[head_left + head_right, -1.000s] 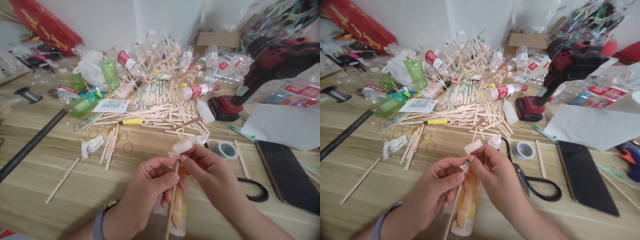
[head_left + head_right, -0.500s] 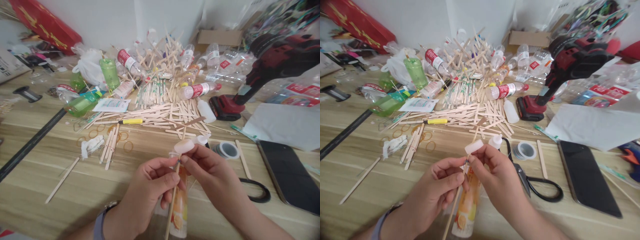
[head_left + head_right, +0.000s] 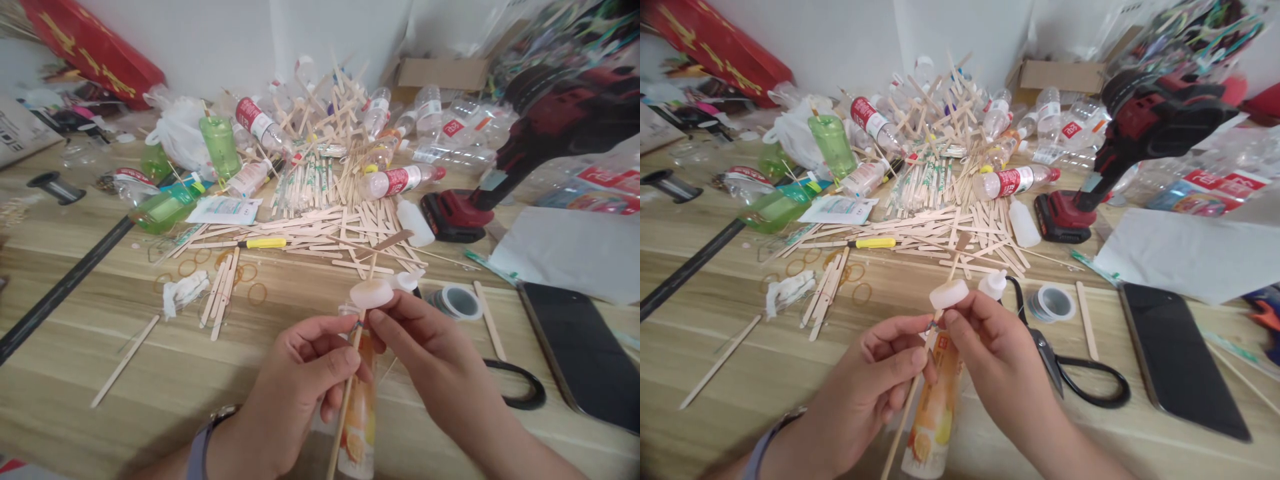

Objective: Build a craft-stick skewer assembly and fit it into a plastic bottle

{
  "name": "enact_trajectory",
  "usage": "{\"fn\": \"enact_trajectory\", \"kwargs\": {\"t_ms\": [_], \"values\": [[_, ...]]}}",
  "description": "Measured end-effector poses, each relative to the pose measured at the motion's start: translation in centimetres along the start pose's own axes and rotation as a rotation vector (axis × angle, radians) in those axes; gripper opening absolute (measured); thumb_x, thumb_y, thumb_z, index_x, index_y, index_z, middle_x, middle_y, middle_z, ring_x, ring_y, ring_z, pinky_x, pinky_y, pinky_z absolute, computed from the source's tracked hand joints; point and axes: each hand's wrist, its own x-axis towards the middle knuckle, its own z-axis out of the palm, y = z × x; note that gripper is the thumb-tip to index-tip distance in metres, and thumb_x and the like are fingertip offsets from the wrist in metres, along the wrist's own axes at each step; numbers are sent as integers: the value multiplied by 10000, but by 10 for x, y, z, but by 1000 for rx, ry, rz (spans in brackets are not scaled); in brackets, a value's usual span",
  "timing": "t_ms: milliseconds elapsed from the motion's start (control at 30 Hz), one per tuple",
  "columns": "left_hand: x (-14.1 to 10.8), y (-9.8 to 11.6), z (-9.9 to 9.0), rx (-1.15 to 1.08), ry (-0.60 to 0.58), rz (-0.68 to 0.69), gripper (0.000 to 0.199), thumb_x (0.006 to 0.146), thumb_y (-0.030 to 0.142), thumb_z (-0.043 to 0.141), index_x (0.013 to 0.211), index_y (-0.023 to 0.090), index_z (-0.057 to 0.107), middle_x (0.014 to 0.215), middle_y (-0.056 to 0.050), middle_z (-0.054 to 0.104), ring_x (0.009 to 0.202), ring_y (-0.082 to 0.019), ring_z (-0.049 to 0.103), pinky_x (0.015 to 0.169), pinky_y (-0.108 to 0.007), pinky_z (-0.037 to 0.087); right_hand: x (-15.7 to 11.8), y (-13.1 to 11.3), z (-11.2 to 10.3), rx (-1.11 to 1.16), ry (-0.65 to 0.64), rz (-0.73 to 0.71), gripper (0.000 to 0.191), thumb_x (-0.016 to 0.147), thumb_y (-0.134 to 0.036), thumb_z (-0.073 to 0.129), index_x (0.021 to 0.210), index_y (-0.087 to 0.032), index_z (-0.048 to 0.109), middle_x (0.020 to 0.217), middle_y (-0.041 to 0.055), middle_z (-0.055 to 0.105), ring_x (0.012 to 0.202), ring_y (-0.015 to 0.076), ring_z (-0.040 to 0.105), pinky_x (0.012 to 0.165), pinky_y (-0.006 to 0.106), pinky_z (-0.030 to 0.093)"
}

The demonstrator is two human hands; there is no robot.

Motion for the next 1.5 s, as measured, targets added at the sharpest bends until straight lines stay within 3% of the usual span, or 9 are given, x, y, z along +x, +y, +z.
{"fn": "enact_trajectory", "kwargs": {"t_ms": [1500], "values": [[1, 0, -1, 1, -7, -34, 286, 737, 209, 729, 1018, 164, 700, 636, -1, 690, 370, 1, 401, 350, -112, 266, 1, 3, 3, 24, 6, -1, 139, 872, -321, 568, 837, -196, 619, 739, 11, 624, 651, 122, 557, 597, 212, 474]]}}
